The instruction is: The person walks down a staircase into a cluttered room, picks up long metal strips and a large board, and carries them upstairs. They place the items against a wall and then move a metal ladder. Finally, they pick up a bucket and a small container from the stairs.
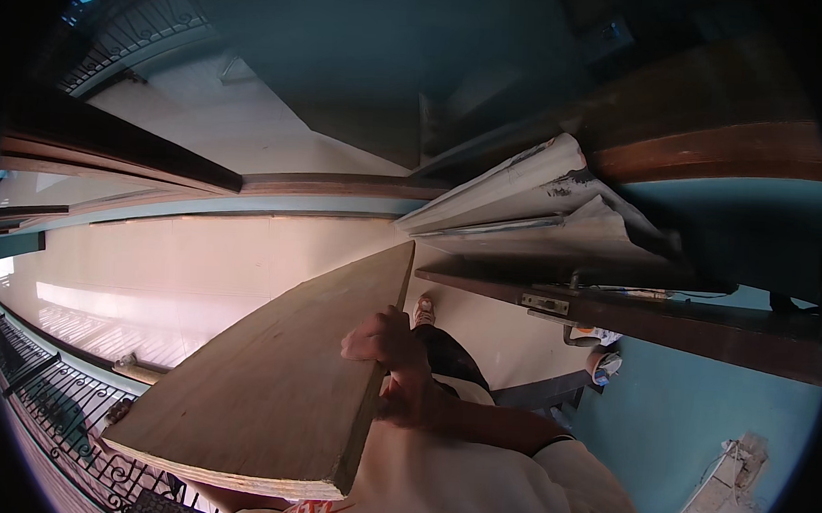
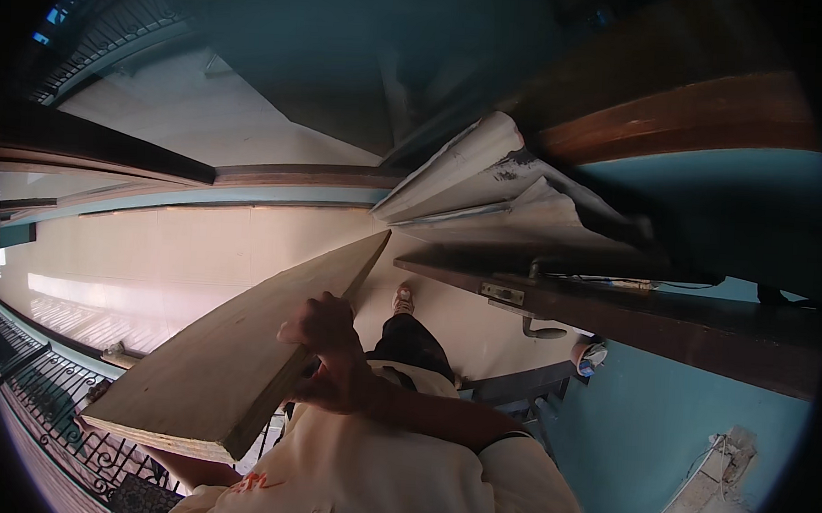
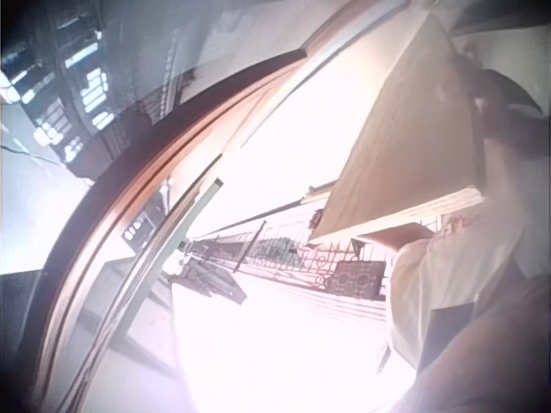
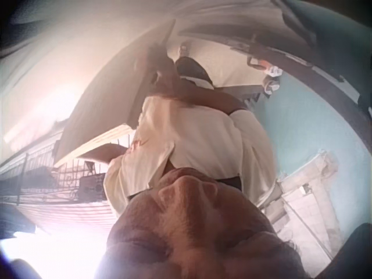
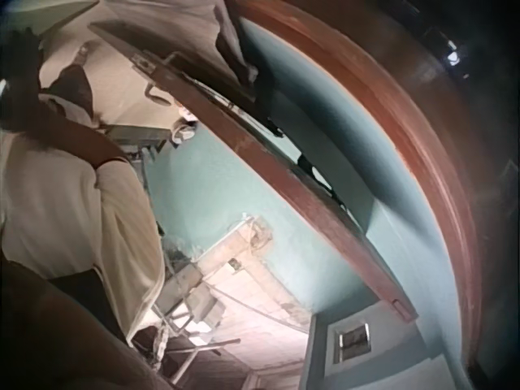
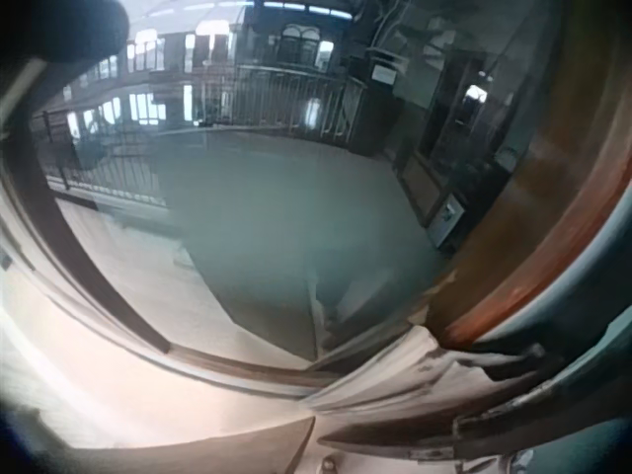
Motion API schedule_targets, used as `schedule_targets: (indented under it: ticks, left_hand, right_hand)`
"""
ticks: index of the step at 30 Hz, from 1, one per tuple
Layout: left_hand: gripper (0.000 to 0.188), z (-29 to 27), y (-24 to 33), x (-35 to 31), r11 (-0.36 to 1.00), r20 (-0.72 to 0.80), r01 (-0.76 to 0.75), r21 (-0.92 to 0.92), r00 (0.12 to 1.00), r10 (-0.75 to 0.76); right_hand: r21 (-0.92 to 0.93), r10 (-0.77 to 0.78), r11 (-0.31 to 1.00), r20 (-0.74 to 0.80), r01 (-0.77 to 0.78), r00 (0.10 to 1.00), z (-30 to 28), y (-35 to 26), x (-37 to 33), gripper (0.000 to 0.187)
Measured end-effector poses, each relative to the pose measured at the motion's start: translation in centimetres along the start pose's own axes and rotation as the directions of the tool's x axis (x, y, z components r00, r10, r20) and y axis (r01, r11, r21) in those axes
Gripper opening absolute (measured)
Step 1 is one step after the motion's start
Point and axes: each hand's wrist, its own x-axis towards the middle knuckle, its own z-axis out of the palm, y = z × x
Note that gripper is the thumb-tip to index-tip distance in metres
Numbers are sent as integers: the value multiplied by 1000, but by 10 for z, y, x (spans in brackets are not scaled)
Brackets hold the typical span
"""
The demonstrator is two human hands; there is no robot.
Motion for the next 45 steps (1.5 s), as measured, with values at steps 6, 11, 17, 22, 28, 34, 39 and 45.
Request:
schedule_targets:
  ticks: [6, 11, 17, 22, 28, 34, 39, 45]
  left_hand:
    - [73, 59, -45, 12, 995, 47, 101, 22, 994, -102]
    - [73, 95, -68, 8, 987, 69, 155, 35, 985, -157]
    - [73, 128, -93, -3, 977, 84, 209, 29, 974, -211]
    - [73, 161, -114, -14, 965, 86, 259, 35, 961, -261]
    - [72, 149, -133, 16, 949, 213, 304, 87, 925, -315]
    - [71, 150, -118, 32, 970, 237, 221, 97, 942, -239]
    - [66, 152, -83, 40, 982, 161, 89, 164, 980, -116]
    - [63, 124, -35, 62, 975, 130, 14, 223, 991, -44]
  right_hand:
    - [-38, 38, 998, -104, -42, 994, -6, 5, 12, 59]
    - [-61, 114, 990, -147, -124, 983, -25, 11, 16, 61]
    - [-147, 127, 976, -204, -159, 971, -44, 13, 23, 56]
    - [-187, 132, 964, -279, -188, 951, -57, 22, 21, 51]
    - [-133, 154, 969, -335, -208, 929, -73, 32, 17, 50]
    - [-121, 111, 979, -350, -163, 930, -71, 37, 19, 50]
    - [-49, 97, 992, -315, -118, 944, -49, 50, 23, 50]
    - [50, 100, 995, -224, -91, 970, 1, 66, 27, 58]
